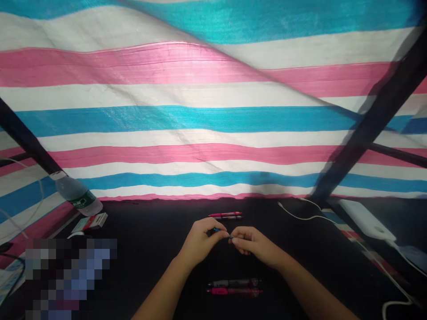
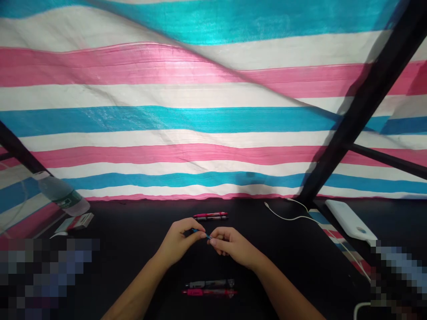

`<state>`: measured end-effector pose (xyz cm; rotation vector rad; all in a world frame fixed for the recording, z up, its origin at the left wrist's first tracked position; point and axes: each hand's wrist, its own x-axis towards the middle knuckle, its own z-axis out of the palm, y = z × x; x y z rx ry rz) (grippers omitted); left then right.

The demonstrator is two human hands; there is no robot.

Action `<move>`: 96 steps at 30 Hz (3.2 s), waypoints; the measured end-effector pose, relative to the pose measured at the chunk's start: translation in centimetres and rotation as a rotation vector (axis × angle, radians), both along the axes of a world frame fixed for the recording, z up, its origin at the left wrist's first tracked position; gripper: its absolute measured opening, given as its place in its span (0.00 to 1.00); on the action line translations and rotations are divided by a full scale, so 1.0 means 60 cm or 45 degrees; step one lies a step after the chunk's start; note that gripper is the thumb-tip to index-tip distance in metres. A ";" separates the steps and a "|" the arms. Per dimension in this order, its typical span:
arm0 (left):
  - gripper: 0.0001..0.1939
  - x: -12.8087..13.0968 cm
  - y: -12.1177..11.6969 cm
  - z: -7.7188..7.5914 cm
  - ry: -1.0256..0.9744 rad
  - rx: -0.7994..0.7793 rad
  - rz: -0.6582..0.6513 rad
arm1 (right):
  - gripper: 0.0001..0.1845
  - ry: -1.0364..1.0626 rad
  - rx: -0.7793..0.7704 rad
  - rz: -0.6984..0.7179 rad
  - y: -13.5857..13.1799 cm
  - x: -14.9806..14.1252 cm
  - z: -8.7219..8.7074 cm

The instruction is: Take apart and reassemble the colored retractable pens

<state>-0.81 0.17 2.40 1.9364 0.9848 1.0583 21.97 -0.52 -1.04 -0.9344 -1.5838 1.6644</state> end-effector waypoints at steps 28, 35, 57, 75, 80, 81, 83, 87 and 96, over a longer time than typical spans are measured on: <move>0.10 0.005 -0.009 -0.009 0.883 0.638 -0.105 | 0.14 -0.254 0.171 -0.098 0.009 0.004 -0.005; 0.11 0.010 -0.014 -0.015 0.925 0.570 -0.111 | 0.17 -0.211 0.106 -0.134 0.012 0.004 -0.010; 0.10 0.024 0.011 -0.044 -0.533 -0.319 0.072 | 0.19 0.572 -0.243 -0.400 0.014 0.001 -0.010; 0.17 0.057 -0.009 -0.063 -0.853 -0.992 -0.042 | 0.15 -0.038 0.318 -0.456 0.001 -0.004 0.007; 0.16 0.063 -0.013 -0.070 -1.015 -1.269 -0.051 | 0.13 -0.057 0.373 -0.434 -0.002 -0.001 0.013; 0.16 0.064 -0.014 -0.070 -1.046 -1.320 -0.056 | 0.13 -0.061 0.396 -0.442 -0.003 -0.001 0.014; 0.15 0.065 -0.015 -0.068 -1.099 -1.396 -0.054 | 0.12 -0.067 0.469 -0.484 -0.003 -0.002 0.015; 0.13 0.064 -0.015 -0.065 -1.157 -1.460 -0.038 | 0.12 -0.087 0.598 -0.550 -0.004 -0.004 0.013; 0.11 0.063 -0.015 -0.062 -1.190 -1.491 -0.033 | 0.14 -0.045 0.538 -0.570 -0.008 0.003 0.007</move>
